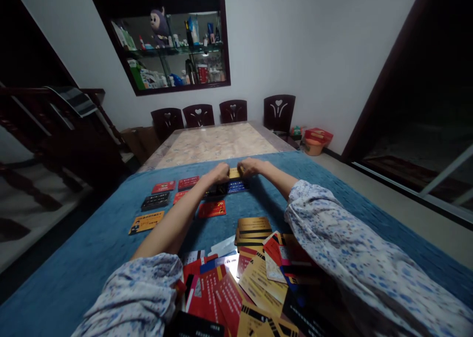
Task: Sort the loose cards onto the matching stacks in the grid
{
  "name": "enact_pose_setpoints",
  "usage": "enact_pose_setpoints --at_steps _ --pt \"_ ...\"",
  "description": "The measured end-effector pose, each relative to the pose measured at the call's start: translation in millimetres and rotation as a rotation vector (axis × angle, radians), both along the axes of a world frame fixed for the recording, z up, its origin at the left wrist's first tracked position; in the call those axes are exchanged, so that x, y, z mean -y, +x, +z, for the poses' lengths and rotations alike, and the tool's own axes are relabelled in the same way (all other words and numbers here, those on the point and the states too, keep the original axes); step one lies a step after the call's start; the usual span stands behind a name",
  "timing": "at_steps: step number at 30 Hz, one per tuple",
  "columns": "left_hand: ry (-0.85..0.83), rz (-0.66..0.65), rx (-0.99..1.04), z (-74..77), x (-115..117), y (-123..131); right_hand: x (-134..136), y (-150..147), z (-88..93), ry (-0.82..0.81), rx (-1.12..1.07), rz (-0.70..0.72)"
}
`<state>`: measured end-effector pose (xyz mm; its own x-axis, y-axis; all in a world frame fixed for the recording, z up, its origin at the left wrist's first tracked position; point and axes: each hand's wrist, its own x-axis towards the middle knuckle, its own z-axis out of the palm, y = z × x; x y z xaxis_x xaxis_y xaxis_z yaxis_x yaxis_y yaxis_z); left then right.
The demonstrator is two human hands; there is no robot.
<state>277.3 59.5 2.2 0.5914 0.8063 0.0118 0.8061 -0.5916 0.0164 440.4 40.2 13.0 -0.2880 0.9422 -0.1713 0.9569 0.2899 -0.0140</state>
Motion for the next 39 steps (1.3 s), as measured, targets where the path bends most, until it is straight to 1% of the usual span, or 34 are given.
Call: enact_pose_setpoints --at_steps 7,13,24,39 --pt "-0.034 0.010 -0.031 -7.8 -11 1 -15 -5 -10.2 -0.018 0.013 0.007" --pt "-0.044 0.012 -0.075 -12.3 -13 1 -19 -6 -11.7 -0.046 0.016 0.005" --pt "-0.018 0.020 -0.222 -9.5 -9 10 -19 -13 -8.6 -0.112 0.050 -0.031" --pt "-0.043 0.031 -0.276 -9.0 -7 13 -23 -8 -10.9 -0.137 0.030 -0.027"
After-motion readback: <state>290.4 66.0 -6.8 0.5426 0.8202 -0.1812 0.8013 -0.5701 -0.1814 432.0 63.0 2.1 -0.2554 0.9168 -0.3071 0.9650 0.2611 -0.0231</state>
